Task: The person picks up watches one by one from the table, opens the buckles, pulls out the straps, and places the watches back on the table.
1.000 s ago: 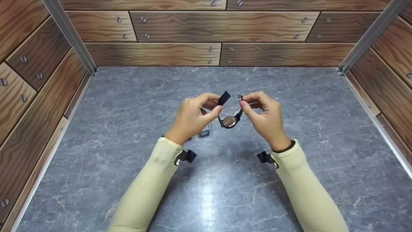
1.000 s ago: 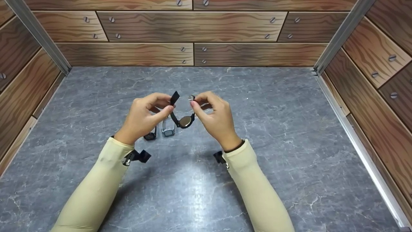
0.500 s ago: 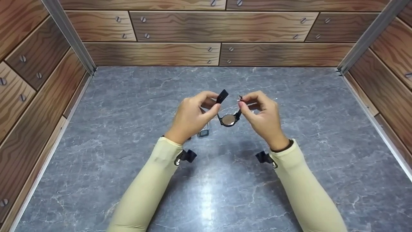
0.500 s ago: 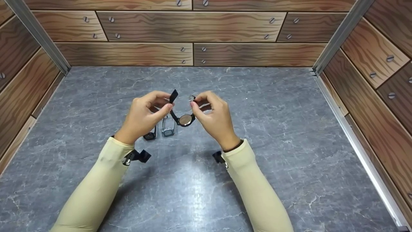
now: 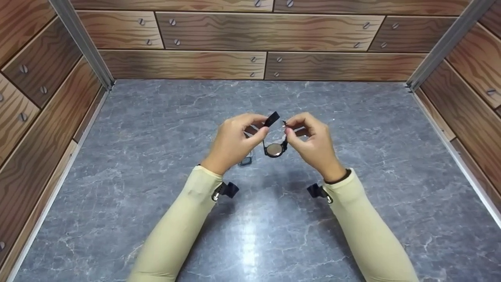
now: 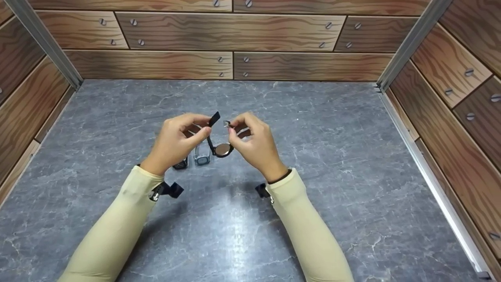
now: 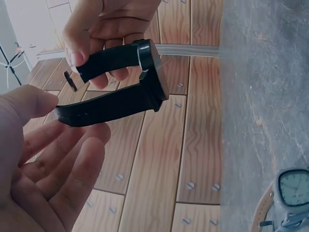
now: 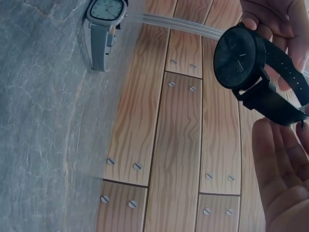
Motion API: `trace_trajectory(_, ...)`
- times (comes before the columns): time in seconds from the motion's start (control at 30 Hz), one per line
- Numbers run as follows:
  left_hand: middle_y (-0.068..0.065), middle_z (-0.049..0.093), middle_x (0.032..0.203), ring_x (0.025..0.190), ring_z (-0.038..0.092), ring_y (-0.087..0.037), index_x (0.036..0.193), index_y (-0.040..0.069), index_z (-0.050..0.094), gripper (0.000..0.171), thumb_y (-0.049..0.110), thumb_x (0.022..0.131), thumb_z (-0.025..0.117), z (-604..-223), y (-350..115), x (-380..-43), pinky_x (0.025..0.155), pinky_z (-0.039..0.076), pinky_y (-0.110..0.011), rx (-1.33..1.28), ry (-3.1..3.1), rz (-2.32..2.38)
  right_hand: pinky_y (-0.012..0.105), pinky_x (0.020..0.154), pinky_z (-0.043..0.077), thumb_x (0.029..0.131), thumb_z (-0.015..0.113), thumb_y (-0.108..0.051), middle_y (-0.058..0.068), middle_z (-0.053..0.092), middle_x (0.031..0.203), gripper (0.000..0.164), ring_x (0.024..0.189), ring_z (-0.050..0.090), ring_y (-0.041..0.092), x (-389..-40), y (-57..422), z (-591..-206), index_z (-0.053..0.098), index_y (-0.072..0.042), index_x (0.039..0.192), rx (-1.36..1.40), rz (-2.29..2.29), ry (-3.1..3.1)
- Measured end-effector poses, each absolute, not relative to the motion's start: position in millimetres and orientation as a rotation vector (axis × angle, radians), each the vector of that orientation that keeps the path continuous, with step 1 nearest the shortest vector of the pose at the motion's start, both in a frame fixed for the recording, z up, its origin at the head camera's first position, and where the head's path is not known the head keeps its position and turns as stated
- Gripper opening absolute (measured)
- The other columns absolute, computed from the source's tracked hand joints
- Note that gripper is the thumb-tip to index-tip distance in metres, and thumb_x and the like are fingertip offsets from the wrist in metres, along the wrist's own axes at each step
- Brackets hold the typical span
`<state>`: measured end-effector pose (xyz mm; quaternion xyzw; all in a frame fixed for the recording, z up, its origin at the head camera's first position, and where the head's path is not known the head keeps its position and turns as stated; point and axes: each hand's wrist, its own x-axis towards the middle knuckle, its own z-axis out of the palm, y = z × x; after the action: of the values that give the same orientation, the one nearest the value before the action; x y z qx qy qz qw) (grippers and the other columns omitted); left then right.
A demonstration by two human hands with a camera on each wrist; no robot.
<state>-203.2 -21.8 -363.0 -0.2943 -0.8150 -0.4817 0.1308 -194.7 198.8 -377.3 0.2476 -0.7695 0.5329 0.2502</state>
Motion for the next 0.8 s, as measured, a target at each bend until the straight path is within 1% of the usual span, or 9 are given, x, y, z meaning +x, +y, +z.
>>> trace_trajectory(0.1,0.000,0.076,0.101,0.086,0.070,-0.007,0.125,0.011,0.074,0.027,0.023,0.102,0.068,-366.4,-21.7,-205.0,0.077,0.058,-0.022,-0.805,-2.414,-1.416,0.024,0.070,0.059,0.090,0.070,0.008,0.009,0.074,0.092,0.008,0.080,0.069,0.011,-199.4,198.4,-379.6,0.069,0.003,0.096,0.677,1.444,-2.134)
trace_trajectory(0.17,0.000,0.076,0.099,0.083,0.071,-0.009,0.128,0.011,0.072,0.029,0.023,0.102,0.068,-370.6,-20.8,-208.0,0.075,0.058,-0.024,-0.773,-2.448,-1.432,0.026,0.069,0.060,0.092,0.070,0.005,0.009,0.074,0.091,0.005,0.079,0.070,0.013,-203.0,197.8,-381.7,0.069,0.002,0.097,0.660,1.475,-2.157)
trace_trajectory(0.23,0.000,0.076,0.097,0.081,0.071,-0.011,0.129,0.012,0.071,0.029,0.024,0.102,0.069,-376.3,-19.6,-212.3,0.074,0.058,-0.026,-0.737,-2.492,-1.445,0.028,0.068,0.061,0.094,0.070,0.002,0.010,0.073,0.090,0.003,0.077,0.070,0.015,-206.6,197.3,-384.5,0.069,0.003,0.097,0.619,1.537,-2.185)
trace_trajectory(0.33,0.001,0.077,0.095,0.081,0.070,-0.011,0.124,0.014,0.073,0.026,0.025,0.102,0.068,-387.5,-17.4,-222.1,0.075,0.058,-0.028,-0.670,-2.574,-1.435,0.032,0.067,0.062,0.095,0.070,0.001,0.014,0.071,0.088,0.005,0.074,0.071,0.016,-213.5,196.9,-391.5,0.067,0.005,0.098,0.525,1.648,-2.241)
trace_trajectory(0.47,0.002,0.076,0.095,0.080,0.069,-0.011,0.117,0.016,0.076,0.021,0.029,0.101,0.069,-401.0,-13.7,-234.0,0.072,0.056,-0.031,-0.526,-2.732,-1.340,0.026,0.062,0.058,0.096,0.070,-0.001,0.015,0.069,0.085,0.007,0.068,0.067,0.016,-224.7,196.3,-403.4,0.066,0.005,0.096,0.396,1.663,-2.389)
trace_trajectory(0.53,0.002,0.076,0.094,0.078,0.068,-0.011,0.114,0.017,0.077,0.020,0.030,0.101,0.069,-405.7,-10.9,-238.4,0.070,0.056,-0.032,-0.472,-2.806,-1.267,0.022,0.059,0.054,0.096,0.069,-0.003,0.014,0.069,0.084,0.008,0.066,0.067,0.020,-229.7,195.0,-409.0,0.066,0.004,0.096,0.351,1.636,-2.481)
trace_trajectory(0.57,0.002,0.076,0.094,0.077,0.068,-0.012,0.113,0.017,0.077,0.020,0.030,0.101,0.069,-407.7,-9.5,-240.4,0.069,0.056,-0.033,-0.452,-2.837,-1.230,0.020,0.058,0.053,0.096,0.069,-0.004,0.012,0.069,0.084,0.008,0.067,0.067,0.023,-231.9,194.1,-411.6,0.066,0.003,0.095,0.332,1.615,-2.528)
trace_trajectory(0.7,0.000,0.078,0.096,0.080,0.071,-0.014,0.111,0.017,0.078,0.020,0.030,0.099,0.069,-413.6,-4.5,-248.0,0.072,0.057,-0.036,-0.419,-2.909,-1.115,0.020,0.060,0.054,0.097,0.068,-0.009,0.007,0.068,0.085,0.010,0.076,0.071,0.036,-238.5,191.8,-420.3,0.067,0.001,0.096,0.279,1.540,-2.678)
trace_trajectory(0.8,0.000,0.078,0.098,0.085,0.072,-0.016,0.109,0.017,0.079,0.019,0.031,0.099,0.070,-417.6,-2.5,-252.4,0.076,0.057,-0.037,-0.397,-2.931,-1.074,0.020,0.061,0.054,0.098,0.068,-0.010,0.006,0.068,0.085,0.011,0.079,0.071,0.037,-242.9,191.4,-424.9,0.067,0.001,0.096,0.259,1.500,-2.735)
